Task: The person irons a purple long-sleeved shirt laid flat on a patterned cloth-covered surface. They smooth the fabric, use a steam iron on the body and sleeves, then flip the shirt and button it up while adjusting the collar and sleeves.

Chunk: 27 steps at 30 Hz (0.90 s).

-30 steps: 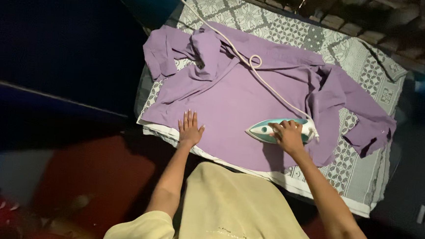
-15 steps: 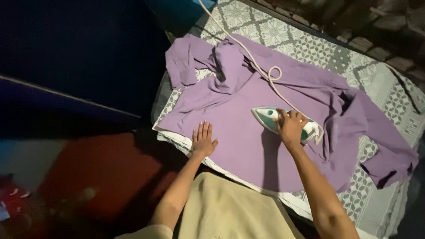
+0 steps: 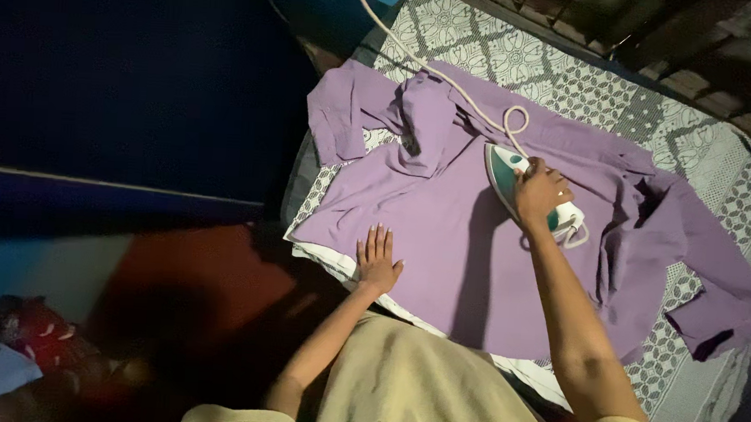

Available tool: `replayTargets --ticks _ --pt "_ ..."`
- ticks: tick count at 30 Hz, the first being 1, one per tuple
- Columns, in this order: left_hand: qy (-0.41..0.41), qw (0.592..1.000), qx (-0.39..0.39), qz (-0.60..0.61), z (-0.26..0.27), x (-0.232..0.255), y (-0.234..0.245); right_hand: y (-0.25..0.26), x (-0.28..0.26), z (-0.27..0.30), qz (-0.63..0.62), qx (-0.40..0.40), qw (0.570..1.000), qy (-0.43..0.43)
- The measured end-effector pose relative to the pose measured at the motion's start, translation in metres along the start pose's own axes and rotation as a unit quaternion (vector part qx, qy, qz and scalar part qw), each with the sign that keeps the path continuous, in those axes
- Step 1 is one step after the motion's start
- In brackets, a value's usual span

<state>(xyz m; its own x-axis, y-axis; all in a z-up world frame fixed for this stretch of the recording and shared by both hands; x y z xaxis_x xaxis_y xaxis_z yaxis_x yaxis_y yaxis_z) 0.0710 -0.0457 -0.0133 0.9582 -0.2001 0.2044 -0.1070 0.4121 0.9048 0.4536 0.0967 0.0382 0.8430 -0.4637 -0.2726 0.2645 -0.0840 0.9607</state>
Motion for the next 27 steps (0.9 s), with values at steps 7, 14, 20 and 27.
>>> replayTargets --ticks 7,14,20,27 --pt "0.003 1.0 -0.001 0.005 0.001 -0.001 0.0 0.002 0.0 0.0 0.015 -0.103 0.994 0.017" --pt "-0.016 0.999 -0.022 0.023 0.004 -0.007 0.006 0.004 -0.017 0.041 0.061 -0.215 0.969 0.105" --pt "-0.078 0.996 0.035 0.038 0.011 -0.025 0.031 0.015 -0.043 0.095 0.068 -0.249 0.949 0.18" --pt "-0.065 0.997 0.018 0.03 0.011 -0.023 0.038 0.006 -0.051 0.168 0.072 -0.316 0.913 0.248"
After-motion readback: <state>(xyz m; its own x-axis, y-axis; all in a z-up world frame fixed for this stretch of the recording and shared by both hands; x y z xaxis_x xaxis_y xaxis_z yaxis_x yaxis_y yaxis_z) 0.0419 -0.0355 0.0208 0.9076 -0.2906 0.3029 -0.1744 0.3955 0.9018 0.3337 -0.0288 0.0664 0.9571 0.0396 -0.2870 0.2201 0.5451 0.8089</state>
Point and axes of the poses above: each hand's wrist, its own z-axis away from the middle knuckle, its own y-axis out of the back of the hand, x = y × z, the point moved 5 cm from there along -z, towards the middle knuckle, and after that the axes turned 3 degrees about -x, right-handed, at the moved point
